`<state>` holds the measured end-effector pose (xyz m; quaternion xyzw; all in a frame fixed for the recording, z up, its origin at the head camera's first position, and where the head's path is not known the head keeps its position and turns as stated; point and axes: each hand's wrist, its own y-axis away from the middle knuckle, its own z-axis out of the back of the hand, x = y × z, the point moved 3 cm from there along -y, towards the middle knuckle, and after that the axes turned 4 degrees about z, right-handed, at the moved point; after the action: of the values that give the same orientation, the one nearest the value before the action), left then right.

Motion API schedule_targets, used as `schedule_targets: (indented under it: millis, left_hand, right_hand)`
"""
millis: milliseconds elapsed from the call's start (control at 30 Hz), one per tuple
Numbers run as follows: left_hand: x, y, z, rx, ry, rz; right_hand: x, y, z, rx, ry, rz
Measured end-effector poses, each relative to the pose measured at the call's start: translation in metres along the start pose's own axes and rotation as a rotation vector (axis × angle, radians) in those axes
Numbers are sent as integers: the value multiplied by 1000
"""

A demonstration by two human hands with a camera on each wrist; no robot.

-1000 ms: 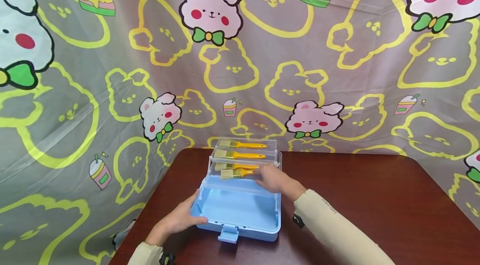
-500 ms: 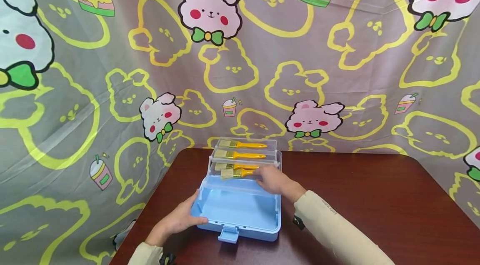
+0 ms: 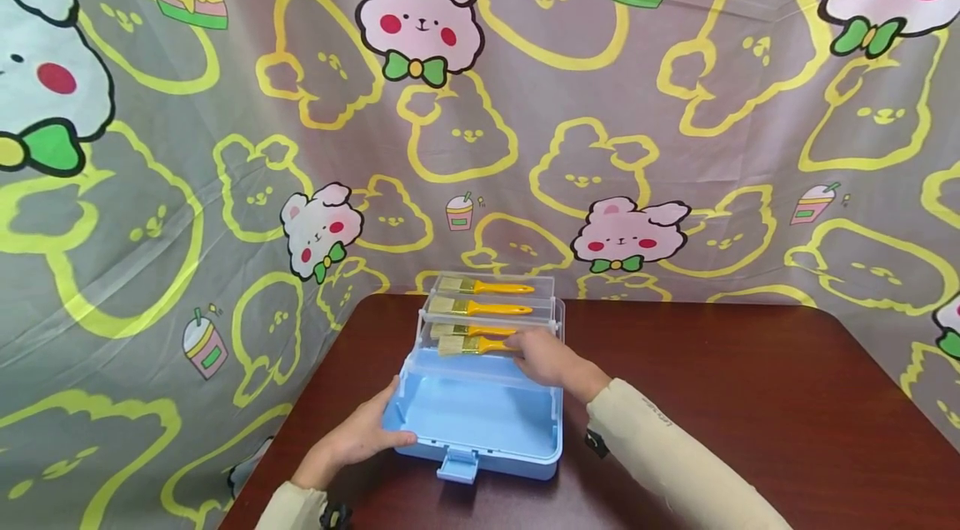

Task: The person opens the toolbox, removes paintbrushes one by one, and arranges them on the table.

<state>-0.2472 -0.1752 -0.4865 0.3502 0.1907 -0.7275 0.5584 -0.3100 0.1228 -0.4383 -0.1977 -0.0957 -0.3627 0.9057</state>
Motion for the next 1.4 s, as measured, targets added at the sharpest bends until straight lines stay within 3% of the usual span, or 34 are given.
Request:
schedule_targets:
  millis: [200,567,1400]
  left_hand:
    - [0,-1,-1,3,12,-1]
    - [-1,0,-1,-3,12,8]
    - [0,-1,0,9,16,3]
  right_hand:
    - [-2,-1,0,6,-11,-40]
    - [-1,1,0,41,3,7]
    - [-8,1,-3,67,-76,-48]
